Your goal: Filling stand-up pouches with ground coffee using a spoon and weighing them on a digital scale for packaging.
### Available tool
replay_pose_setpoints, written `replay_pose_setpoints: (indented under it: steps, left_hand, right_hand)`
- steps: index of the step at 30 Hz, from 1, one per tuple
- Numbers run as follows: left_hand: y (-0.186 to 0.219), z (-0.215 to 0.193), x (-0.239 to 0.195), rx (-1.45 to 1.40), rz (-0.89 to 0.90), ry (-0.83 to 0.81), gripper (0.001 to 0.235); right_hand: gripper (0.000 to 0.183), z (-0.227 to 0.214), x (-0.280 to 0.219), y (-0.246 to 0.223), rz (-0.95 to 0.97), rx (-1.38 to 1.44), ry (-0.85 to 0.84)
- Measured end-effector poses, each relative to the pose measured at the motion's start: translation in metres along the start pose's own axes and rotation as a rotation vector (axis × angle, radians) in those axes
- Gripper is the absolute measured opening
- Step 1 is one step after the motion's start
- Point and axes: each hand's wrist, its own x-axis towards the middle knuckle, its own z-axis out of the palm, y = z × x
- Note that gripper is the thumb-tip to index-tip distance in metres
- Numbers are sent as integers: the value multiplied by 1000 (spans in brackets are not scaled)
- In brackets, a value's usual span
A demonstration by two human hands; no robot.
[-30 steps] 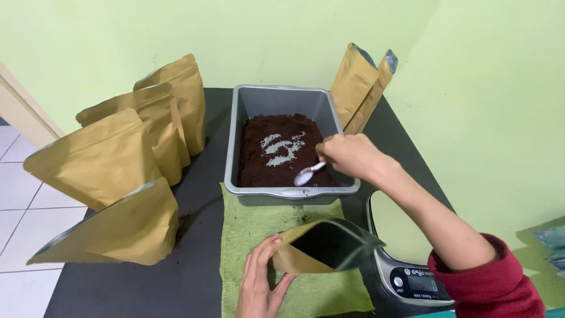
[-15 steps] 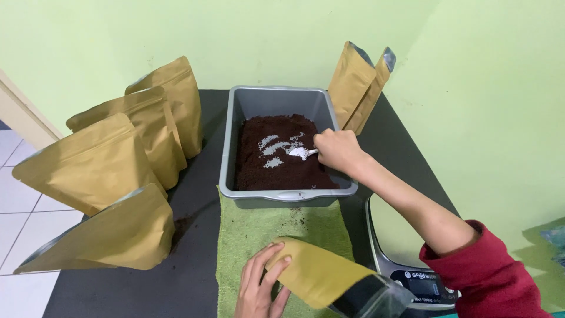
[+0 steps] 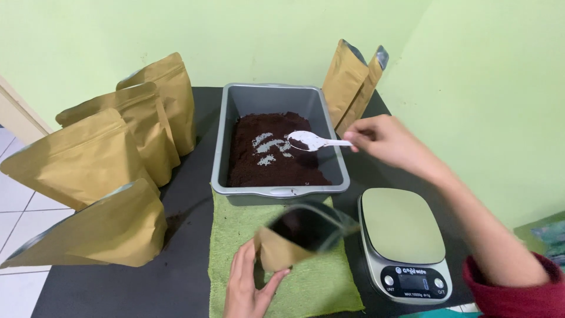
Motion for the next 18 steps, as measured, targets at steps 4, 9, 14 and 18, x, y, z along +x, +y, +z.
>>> replay_pose_setpoints:
  steps: [4, 9, 14, 18]
  left_hand:
    - [9, -3, 2, 14, -102, 4, 73]
    - [23, -11, 9, -20, -102, -16, 66]
    - [19, -10, 8, -10, -56, 0, 68]
    - [19, -12, 8, -6, -99, -28, 70]
  right_hand:
    - [32, -36, -60, -25, 25, -21, 40]
    - [29, -40, -98, -40, -42, -78, 65]
    - [12, -2, -113, -38, -862, -406, 356]
    - [18, 4, -109, -19, -968, -739, 569]
